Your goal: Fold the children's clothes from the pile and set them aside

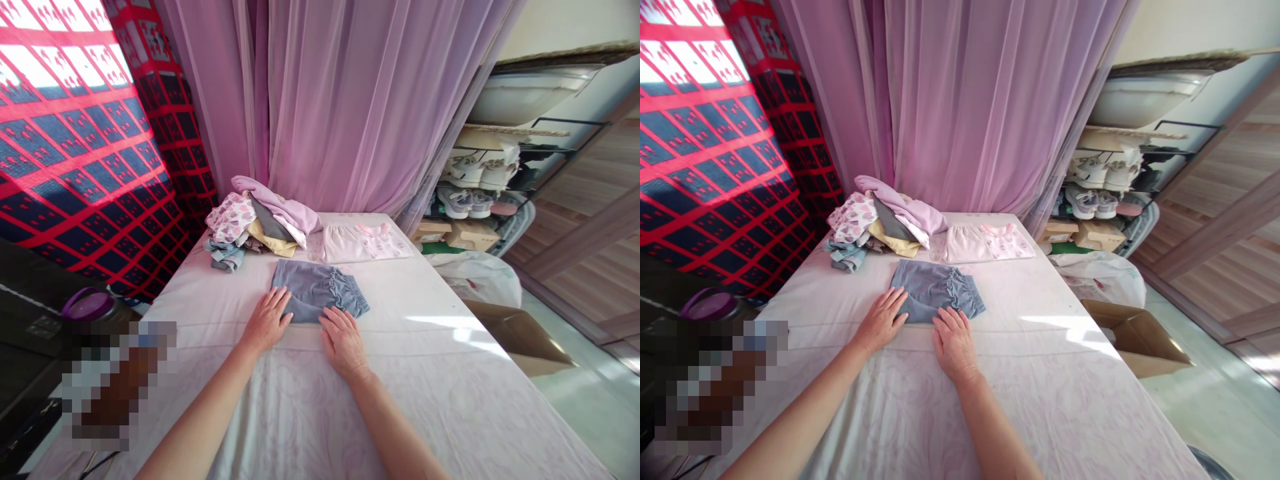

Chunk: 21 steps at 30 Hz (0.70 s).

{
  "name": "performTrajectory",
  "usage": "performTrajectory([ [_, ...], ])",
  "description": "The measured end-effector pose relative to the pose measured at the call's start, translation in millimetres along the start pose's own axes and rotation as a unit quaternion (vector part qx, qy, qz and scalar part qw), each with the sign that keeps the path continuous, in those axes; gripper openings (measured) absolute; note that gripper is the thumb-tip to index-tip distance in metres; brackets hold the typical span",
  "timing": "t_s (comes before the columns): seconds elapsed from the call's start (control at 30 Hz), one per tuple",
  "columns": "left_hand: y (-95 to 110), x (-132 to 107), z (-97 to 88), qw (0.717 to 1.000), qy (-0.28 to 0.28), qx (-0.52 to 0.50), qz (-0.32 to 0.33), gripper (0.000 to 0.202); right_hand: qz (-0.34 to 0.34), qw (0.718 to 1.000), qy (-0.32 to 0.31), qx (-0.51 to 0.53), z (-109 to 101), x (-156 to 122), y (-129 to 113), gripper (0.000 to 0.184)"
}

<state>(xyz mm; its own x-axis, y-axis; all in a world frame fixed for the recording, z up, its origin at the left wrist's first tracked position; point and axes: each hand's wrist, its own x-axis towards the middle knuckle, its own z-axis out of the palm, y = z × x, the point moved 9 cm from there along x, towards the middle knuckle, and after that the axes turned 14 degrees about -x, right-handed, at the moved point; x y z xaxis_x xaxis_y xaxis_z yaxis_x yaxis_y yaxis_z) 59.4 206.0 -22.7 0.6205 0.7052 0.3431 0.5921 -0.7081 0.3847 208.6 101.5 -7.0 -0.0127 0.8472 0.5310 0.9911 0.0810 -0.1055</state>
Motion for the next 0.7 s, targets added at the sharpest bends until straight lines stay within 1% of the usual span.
performTrajectory([
  [0.1,-5.3,-1.2,-9.6,0.998,0.054,-0.024,-0.006,0.045,0.02,0.997,0.067,0.033,-9.3,-1.6,8.5,0.029],
  [0.17,-15.0,-1.8,-15.5,0.994,0.092,-0.053,-0.029,0.041,0.038,0.993,0.099,0.053,-12.9,-3.2,14.9,0.027],
  [0.27,-34.9,-1.6,-21.1,0.983,0.132,-0.101,-0.08,0.037,0.057,0.99,0.107,0.077,-12.3,-6.0,21.2,0.027],
  [0.37,-48.0,-1.0,-25.0,0.977,0.143,-0.119,-0.105,0.036,0.075,0.987,0.094,0.106,-7.8,-12.1,26.7,0.029],
  [0.47,-52.3,-5.5,-29.5,0.976,0.142,-0.121,-0.111,0.036,0.108,0.978,0.097,0.148,-3.5,-22.4,37.4,0.035],
  [0.57,-49.5,-18.3,-33.6,0.977,0.138,-0.119,-0.114,0.035,0.147,0.967,0.102,0.181,1.9,-32.2,49.8,0.043],
  [0.7,-35.9,-41.4,-37.2,0.979,0.132,-0.108,-0.111,0.036,0.169,0.964,0.081,0.191,7.9,-35.5,55.6,0.042],
])
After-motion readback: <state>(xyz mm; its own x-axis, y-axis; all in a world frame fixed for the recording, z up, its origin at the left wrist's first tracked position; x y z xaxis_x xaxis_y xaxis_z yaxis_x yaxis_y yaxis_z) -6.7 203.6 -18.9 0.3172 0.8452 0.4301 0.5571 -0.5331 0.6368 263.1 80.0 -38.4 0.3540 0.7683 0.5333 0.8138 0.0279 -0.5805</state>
